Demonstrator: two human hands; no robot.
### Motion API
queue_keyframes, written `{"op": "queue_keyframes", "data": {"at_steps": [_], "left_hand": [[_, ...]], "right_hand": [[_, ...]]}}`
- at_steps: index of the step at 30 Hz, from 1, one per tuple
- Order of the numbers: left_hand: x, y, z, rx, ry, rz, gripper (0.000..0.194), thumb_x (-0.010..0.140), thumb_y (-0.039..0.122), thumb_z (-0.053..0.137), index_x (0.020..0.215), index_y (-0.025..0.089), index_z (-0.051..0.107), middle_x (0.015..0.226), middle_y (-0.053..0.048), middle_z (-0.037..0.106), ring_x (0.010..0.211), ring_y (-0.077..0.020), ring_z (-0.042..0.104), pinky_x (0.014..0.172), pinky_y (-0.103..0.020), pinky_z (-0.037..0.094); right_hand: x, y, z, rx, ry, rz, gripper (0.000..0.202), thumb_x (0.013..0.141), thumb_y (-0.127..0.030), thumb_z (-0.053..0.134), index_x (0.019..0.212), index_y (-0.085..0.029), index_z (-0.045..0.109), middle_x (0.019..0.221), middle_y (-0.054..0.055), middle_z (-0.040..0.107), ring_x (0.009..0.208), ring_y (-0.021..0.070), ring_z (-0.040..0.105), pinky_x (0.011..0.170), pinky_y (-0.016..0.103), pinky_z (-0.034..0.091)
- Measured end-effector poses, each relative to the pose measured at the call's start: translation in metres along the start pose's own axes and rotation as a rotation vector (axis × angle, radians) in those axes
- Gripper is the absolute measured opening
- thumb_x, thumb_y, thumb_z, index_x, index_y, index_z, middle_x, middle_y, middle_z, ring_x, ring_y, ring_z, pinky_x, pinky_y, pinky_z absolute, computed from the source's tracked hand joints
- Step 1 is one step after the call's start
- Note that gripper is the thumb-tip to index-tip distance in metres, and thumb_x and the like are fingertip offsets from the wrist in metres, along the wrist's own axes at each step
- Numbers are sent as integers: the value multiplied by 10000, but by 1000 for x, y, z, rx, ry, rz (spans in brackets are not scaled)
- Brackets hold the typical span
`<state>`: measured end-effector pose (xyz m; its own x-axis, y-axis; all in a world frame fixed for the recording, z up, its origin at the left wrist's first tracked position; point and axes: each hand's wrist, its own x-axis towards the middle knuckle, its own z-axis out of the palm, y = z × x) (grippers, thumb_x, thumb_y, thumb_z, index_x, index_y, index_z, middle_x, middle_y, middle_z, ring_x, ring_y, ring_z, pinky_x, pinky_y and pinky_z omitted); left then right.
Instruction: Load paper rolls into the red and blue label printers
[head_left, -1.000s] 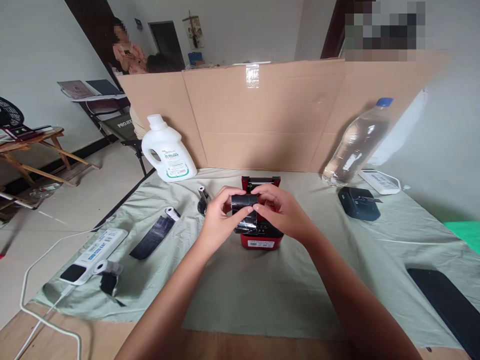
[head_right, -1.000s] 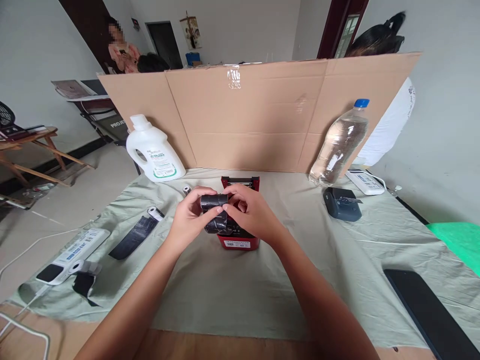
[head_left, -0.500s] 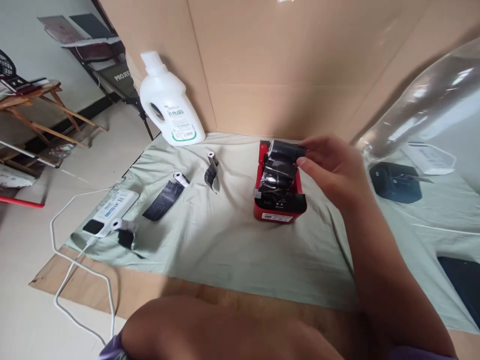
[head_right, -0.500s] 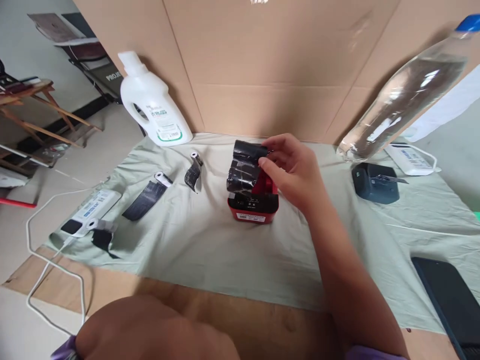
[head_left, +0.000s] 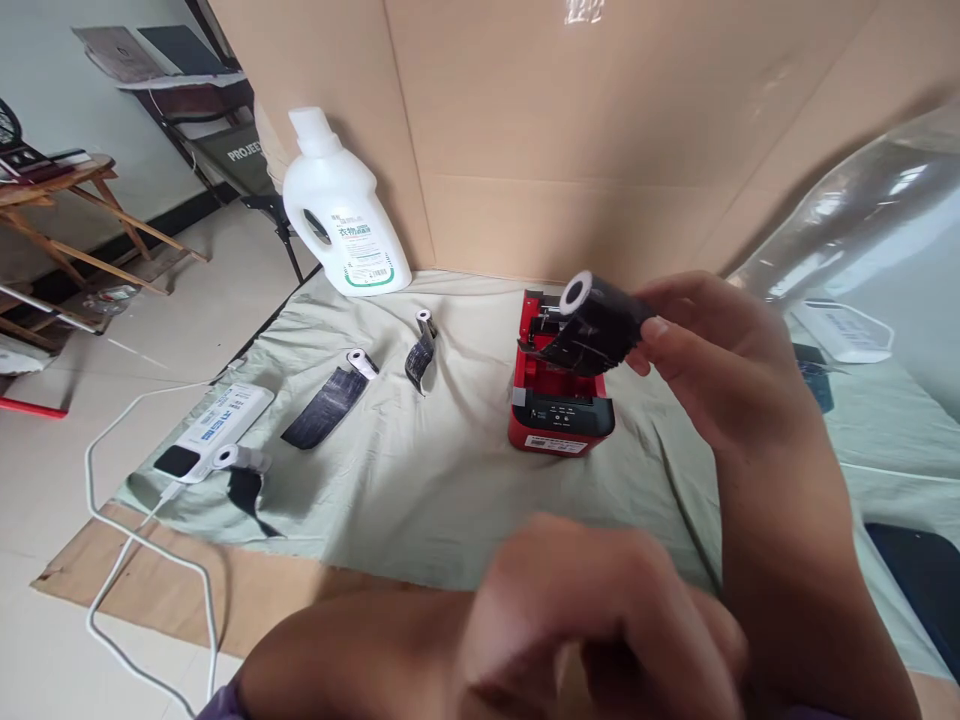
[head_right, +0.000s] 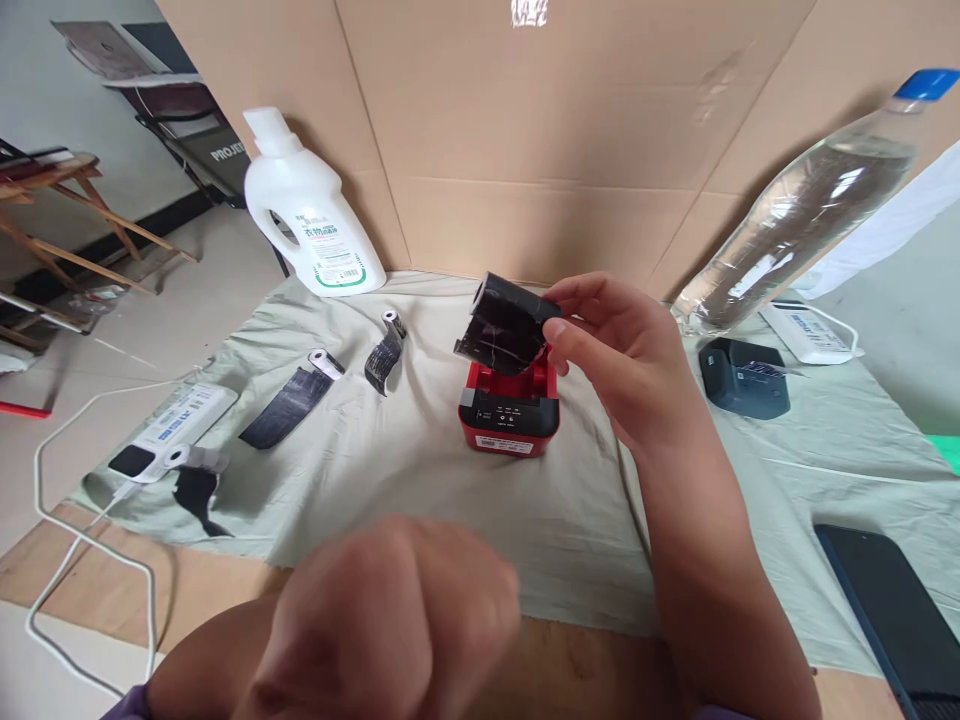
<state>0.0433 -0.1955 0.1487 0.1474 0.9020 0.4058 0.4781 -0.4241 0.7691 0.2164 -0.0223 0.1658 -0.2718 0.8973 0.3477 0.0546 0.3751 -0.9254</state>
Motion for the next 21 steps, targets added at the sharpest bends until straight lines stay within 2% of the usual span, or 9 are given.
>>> {"op": "queue_keyframes", "data": {"at_steps": [2, 4, 5, 6, 10, 12, 14, 17, 21], "left_hand": [[25, -4, 3, -215, 265, 42, 402, 999, 554, 409, 710, 275, 399, 478, 14, 392, 422, -164, 381, 443, -369, 396], [47, -14, 6, -385, 553, 135, 379, 1009, 438, 472, 709, 247, 341, 561, 22, 399, 507, -151, 416, 528, -341, 432], [55, -21, 7, -417, 627, 169, 354, 989, 378, 528, 719, 240, 347, 623, 19, 420, 579, -148, 452, 591, -331, 452], [63, -28, 10, -425, 631, 165, 316, 966, 326, 566, 740, 238, 364, 699, 13, 452, 665, -148, 490, 658, -324, 469], [74, -62, 34, -455, 385, -130, 237, 916, 251, 591, 876, 248, 357, 912, -4, 491, 837, -148, 532, 758, -293, 486], [72, -73, 49, -394, 344, -229, 246, 905, 252, 581, 908, 250, 335, 927, -6, 486, 850, -151, 528, 775, -288, 490], [70, -79, 58, -260, 350, -249, 247, 887, 247, 581, 918, 247, 336, 957, -19, 491, 896, -164, 535, 809, -296, 485], [70, -79, 55, -20, 272, -256, 231, 872, 272, 591, 929, 243, 369, 995, -37, 522, 836, -172, 566, 729, -299, 466], [77, -72, 35, 283, -15, -340, 212, 891, 382, 592, 956, 247, 443, 923, -22, 613, 634, -177, 575, 580, -300, 380]], "right_hand": [[-4, -12, -6, 34, -110, 64, 282, 827, -517, 757, 992, -294, 706, 824, 26, 673, 686, 178, 635, 547, 335, 523], [-6, -20, -11, 47, -230, 126, 271, 822, -506, 764, 964, -279, 718, 808, 29, 671, 638, 160, 610, 513, 316, 505], [-6, -20, -12, 48, -269, 146, 262, 817, -488, 771, 951, -268, 719, 810, 31, 673, 628, 155, 603, 507, 310, 501], [-5, -18, -12, 44, -286, 160, 255, 811, -464, 778, 944, -257, 716, 814, 33, 674, 625, 152, 601, 508, 306, 500], [5, 15, -4, -42, -219, 189, 250, 791, -371, 763, 956, -211, 664, 825, 30, 678, 645, 159, 623, 549, 307, 503], [11, 38, 2, -188, -175, 199, 203, 801, -306, 715, 963, -205, 644, 873, 37, 697, 680, 170, 639, 601, 321, 508], [16, 57, 7, -393, -157, 187, 142, 812, -219, 658, 952, -207, 642, 933, 44, 719, 746, 182, 650, 689, 342, 511], [18, 74, 11, -647, -166, 165, 167, 816, -133, 606, 955, -212, 651, 978, 54, 737, 875, 213, 655, 803, 364, 495], [17, 81, 15, -813, -169, 163, 216, 831, -126, 599, 1016, -215, 665, 994, 65, 747, 1018, 261, 624, 857, 381, 472]]}}
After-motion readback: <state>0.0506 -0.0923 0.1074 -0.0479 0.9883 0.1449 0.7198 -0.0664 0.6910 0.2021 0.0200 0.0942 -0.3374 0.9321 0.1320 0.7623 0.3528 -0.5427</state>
